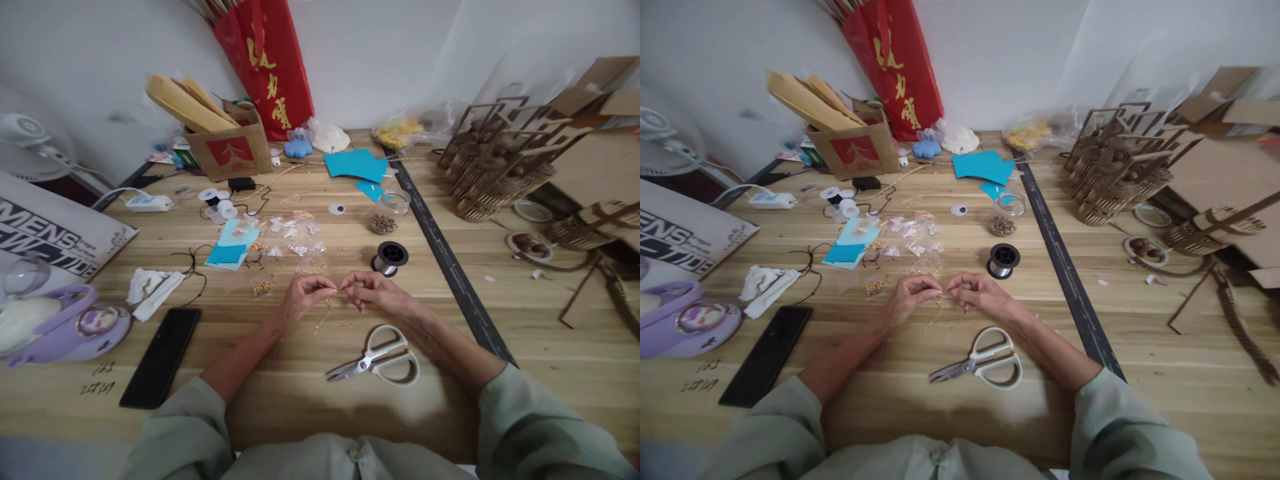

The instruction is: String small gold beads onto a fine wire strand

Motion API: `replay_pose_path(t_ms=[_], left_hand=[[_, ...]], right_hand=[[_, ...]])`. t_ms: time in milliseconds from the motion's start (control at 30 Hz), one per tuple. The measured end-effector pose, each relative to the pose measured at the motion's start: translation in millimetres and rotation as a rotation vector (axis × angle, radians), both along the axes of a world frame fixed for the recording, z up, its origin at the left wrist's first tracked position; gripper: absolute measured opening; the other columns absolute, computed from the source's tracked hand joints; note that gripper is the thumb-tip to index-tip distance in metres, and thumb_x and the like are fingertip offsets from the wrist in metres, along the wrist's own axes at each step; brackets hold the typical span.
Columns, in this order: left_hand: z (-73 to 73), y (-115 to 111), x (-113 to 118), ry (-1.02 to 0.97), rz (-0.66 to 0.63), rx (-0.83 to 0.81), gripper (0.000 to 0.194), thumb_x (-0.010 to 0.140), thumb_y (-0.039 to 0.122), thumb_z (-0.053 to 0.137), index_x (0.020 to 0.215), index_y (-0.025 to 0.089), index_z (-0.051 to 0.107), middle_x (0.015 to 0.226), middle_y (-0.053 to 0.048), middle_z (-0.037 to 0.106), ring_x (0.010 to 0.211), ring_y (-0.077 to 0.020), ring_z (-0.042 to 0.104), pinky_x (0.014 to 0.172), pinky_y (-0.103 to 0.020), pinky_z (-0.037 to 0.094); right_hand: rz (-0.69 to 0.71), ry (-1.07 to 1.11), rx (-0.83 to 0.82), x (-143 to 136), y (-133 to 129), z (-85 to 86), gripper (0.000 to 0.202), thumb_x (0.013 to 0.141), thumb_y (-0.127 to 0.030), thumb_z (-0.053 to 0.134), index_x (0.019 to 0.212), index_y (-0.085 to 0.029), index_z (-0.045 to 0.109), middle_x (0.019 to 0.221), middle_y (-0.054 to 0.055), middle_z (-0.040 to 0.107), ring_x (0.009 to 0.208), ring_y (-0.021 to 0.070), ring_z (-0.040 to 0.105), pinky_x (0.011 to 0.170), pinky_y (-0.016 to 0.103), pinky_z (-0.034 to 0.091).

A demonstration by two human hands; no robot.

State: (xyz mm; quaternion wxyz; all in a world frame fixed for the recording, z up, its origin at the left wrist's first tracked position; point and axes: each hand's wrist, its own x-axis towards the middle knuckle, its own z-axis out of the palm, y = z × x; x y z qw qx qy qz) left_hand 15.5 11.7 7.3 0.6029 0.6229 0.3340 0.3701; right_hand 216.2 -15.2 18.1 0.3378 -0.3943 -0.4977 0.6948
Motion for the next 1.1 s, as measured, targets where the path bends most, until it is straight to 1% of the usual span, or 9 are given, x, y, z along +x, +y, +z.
replay_pose_path(t_ms=[100,233,367,467,667,833,933,1100], left_hand=[[-1.9,1.9,-1.6,-0.022,0.027,-0.029,0.020,0.068,0.031,0.073,0.073,0.012,0.067,0.070,-0.002,0.065,0.063,-0.0103,0.057,0.061,-0.022,0.047],[-4.4,4.9,-3.1,-0.044,0.050,-0.028,0.018,0.068,0.028,0.073,0.072,0.012,0.067,0.069,-0.002,0.065,0.064,-0.0100,0.058,0.063,-0.022,0.048],[-6.6,6.7,-4.2,-0.071,0.051,-0.015,0.019,0.069,0.030,0.073,0.073,0.012,0.068,0.070,-0.003,0.066,0.066,-0.0108,0.059,0.063,-0.022,0.048],[-7.1,6.5,-4.5,-0.086,0.049,-0.032,0.021,0.069,0.031,0.073,0.074,0.012,0.068,0.072,-0.004,0.067,0.067,-0.0118,0.061,0.063,-0.023,0.048],[-4.1,4.5,-3.3,-0.096,0.046,-0.058,0.018,0.067,0.028,0.074,0.072,0.012,0.068,0.071,-0.003,0.067,0.067,-0.0117,0.062,0.064,-0.023,0.049],[-2.6,3.3,-2.7,-0.099,0.038,-0.063,0.018,0.067,0.028,0.075,0.071,0.012,0.067,0.071,-0.003,0.067,0.066,-0.0118,0.062,0.064,-0.023,0.049],[-1.3,2.9,-2.0,-0.092,0.038,-0.066,0.017,0.066,0.027,0.075,0.071,0.012,0.068,0.071,-0.003,0.067,0.066,-0.0111,0.061,0.064,-0.023,0.049],[1.9,2.5,-1.0,-0.082,0.017,-0.053,0.017,0.066,0.028,0.075,0.069,0.012,0.068,0.069,-0.003,0.066,0.066,-0.0112,0.060,0.064,-0.023,0.048]], right_hand=[[-0.058,-0.027,0.040,4.9,0.3,12.5,0.031,0.073,-0.035,0.070,0.093,-0.014,0.058,0.066,-0.003,0.054,0.053,0.0072,0.050,0.050,0.021,0.045],[-0.105,-0.003,0.125,10.6,0.0,28.0,0.030,0.071,-0.028,0.072,0.093,-0.016,0.056,0.072,-0.001,0.055,0.059,0.0086,0.052,0.055,0.022,0.046],[-0.169,0.039,0.209,15.5,0.8,35.3,0.031,0.067,-0.023,0.075,0.092,-0.018,0.056,0.082,0.002,0.057,0.072,0.0121,0.055,0.065,0.025,0.048],[-0.204,0.064,0.258,17.4,1.9,36.0,0.032,0.069,-0.024,0.074,0.094,-0.019,0.055,0.086,0.004,0.060,0.077,0.0142,0.057,0.071,0.029,0.048],[-0.247,0.099,0.268,14.6,1.0,33.6,0.030,0.072,-0.028,0.072,0.096,-0.020,0.055,0.085,0.004,0.065,0.076,0.0151,0.061,0.072,0.032,0.050],[-0.275,0.129,0.234,11.1,-1.7,31.9,0.020,0.073,-0.028,0.072,0.086,-0.018,0.060,0.081,0.004,0.067,0.070,0.0139,0.062,0.068,0.030,0.051],[-0.280,0.115,0.223,10.0,-2.6,31.4,0.018,0.071,-0.029,0.074,0.080,-0.018,0.063,0.077,0.004,0.068,0.069,0.0142,0.063,0.067,0.030,0.052],[-0.299,0.120,0.237,10.7,-1.5,30.3,0.016,0.070,-0.029,0.075,0.078,-0.019,0.067,0.072,0.002,0.067,0.066,0.0126,0.061,0.064,0.027,0.050]])
